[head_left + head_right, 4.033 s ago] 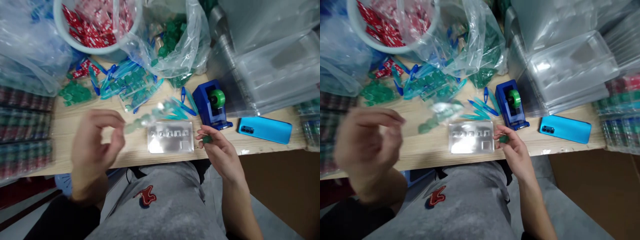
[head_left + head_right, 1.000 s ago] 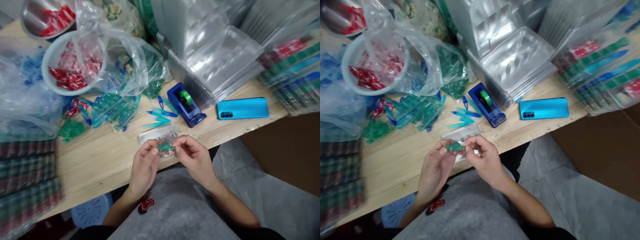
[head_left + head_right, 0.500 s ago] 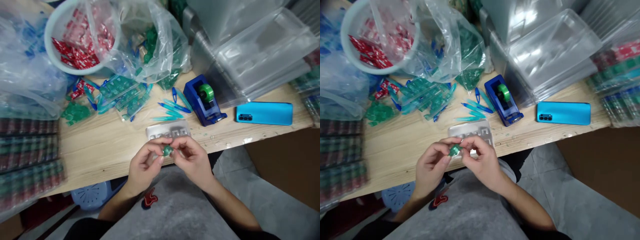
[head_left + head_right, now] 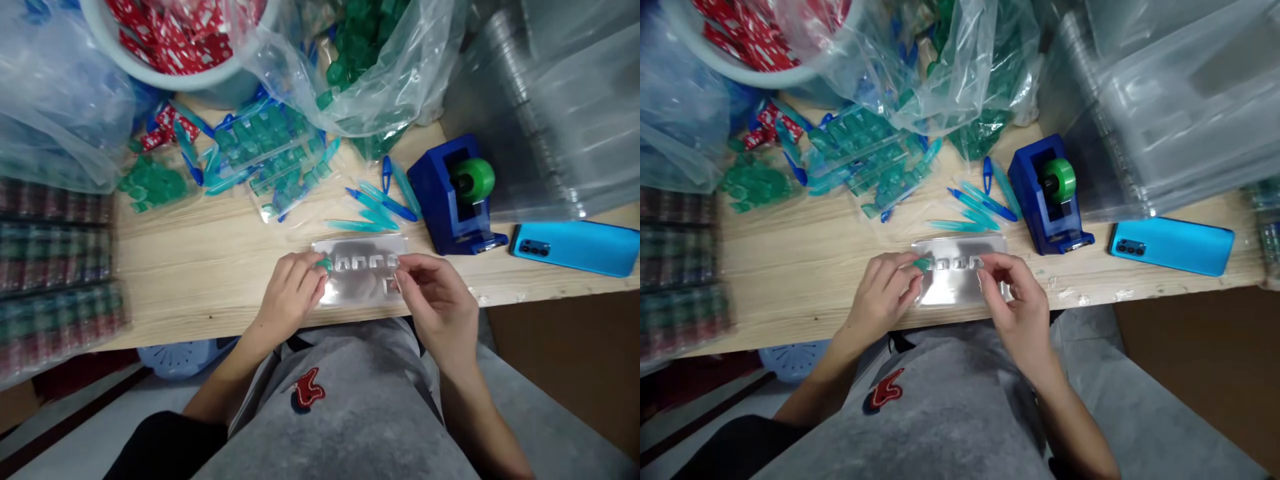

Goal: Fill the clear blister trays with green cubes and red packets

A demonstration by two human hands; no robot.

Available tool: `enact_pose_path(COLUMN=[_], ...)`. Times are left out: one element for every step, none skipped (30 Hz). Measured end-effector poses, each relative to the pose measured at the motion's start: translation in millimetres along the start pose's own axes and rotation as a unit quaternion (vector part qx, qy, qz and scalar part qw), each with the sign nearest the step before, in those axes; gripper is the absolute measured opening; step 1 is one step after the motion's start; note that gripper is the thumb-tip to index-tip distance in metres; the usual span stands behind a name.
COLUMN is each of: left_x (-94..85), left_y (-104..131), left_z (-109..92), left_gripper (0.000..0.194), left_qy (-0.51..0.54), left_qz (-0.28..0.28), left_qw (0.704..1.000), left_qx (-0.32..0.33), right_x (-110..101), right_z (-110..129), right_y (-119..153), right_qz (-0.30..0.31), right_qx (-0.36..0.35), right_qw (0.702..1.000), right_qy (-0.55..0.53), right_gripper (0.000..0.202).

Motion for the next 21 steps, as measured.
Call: enact_pose_path(left_x=[0.4, 0.3, -0.1, -0.5, -0.7, -0.6, 0.0, 1.2, 2.8, 4.6, 6.4, 8.2, 9.8, 11.1, 12.1, 12.9, 13.5, 13.9, 14.2, 14.3, 14.3], left_y=[1, 2, 3, 4, 5, 5, 6, 6, 6, 6, 6, 6, 7, 7, 7, 7, 7, 6, 5, 4, 3], left_z=[-2, -3, -3, -2, 0, 2, 4, 7, 9, 10, 11, 11, 11, 10, 9, 8, 7, 6, 6, 6, 6], left_gripper=[0.011, 0.011, 0.011, 0.012, 0.014, 0.016, 0.018, 0.019, 0.020, 0.021, 0.022, 0.022, 0.023, 0.024, 0.024, 0.024, 0.023, 0.022, 0.020, 0.017, 0.016], left_qy=[0.005, 0.012, 0.023, 0.038, 0.060, 0.088, 0.114, 0.133, 0.142, 0.141, 0.130, 0.111, 0.091, 0.074, 0.062, 0.054, 0.054, 0.060, 0.071, 0.083, 0.097], left_qz=[0.009, 0.017, 0.024, 0.032, 0.041, 0.050, 0.057, 0.064, 0.069, 0.072, 0.070, 0.066, 0.062, 0.058, 0.055, 0.055, 0.058, 0.062, 0.065, 0.068, 0.070], left_qw=[1.000, 1.000, 0.999, 0.999, 0.997, 0.994, 0.990, 0.987, 0.984, 0.984, 0.986, 0.989, 0.992, 0.995, 0.996, 0.997, 0.997, 0.996, 0.995, 0.994, 0.993], left_qx=[0.006, 0.006, 0.002, -0.008, -0.021, -0.036, -0.052, -0.066, -0.077, -0.081, -0.079, -0.073, -0.061, -0.044, -0.026, -0.010, 0.001, 0.007, 0.007, 0.002, -0.005], right_x=[0, 1, 1, 1, 1, 0, -1, -2, -3, -4, -5, -6, -7, -8, -10, -12, -14, -16, -18, -19, -18], right_z=[0, 0, -1, -2, -4, -5, -5, -5, -5, -5, -5, -4, -4, -3, -2, 1, 5, 12, 22, 34, 49], right_y=[0, 1, 2, 2, 3, 3, 2, 2, 1, 0, -1, -2, -2, -3, -4, -7, -11, -17, -25, -37, -52], right_qz=[0.001, 0.001, 0.002, 0.003, 0.004, 0.005, 0.005, 0.005, 0.002, -0.001, -0.007, -0.013, -0.017, -0.019, -0.016, -0.008, 0.003, 0.014, 0.021, 0.026, 0.029], right_qx=[0.001, 0.002, 0.006, 0.008, 0.009, 0.009, 0.008, 0.007, 0.006, 0.007, 0.008, 0.007, 0.005, 0.000, -0.008, -0.020, -0.036, -0.059, -0.087, -0.123, -0.165], right_qw=[1.000, 1.000, 1.000, 1.000, 1.000, 1.000, 1.000, 1.000, 1.000, 1.000, 0.999, 0.999, 0.998, 0.998, 0.998, 0.997, 0.995, 0.993, 0.989, 0.982, 0.974], right_qy=[0.004, 0.007, 0.010, 0.012, 0.013, 0.014, 0.016, 0.019, 0.024, 0.031, 0.038, 0.045, 0.052, 0.059, 0.068, 0.079, 0.091, 0.106, 0.121, 0.138, 0.154], right_gripper=[0.012, 0.012, 0.012, 0.012, 0.012, 0.012, 0.012, 0.012, 0.012, 0.012, 0.012, 0.011, 0.011, 0.011, 0.012, 0.013, 0.014, 0.015, 0.016, 0.018, 0.019])
Point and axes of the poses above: each hand's wrist, its own y-axis away from the middle knuckle, its own x-axis out of the palm, z = x × y, the point moved 2 cm from there along -y, towards the middle knuckle, and after that the axes turned 11 degrees about -x, right-handed, at the moved point
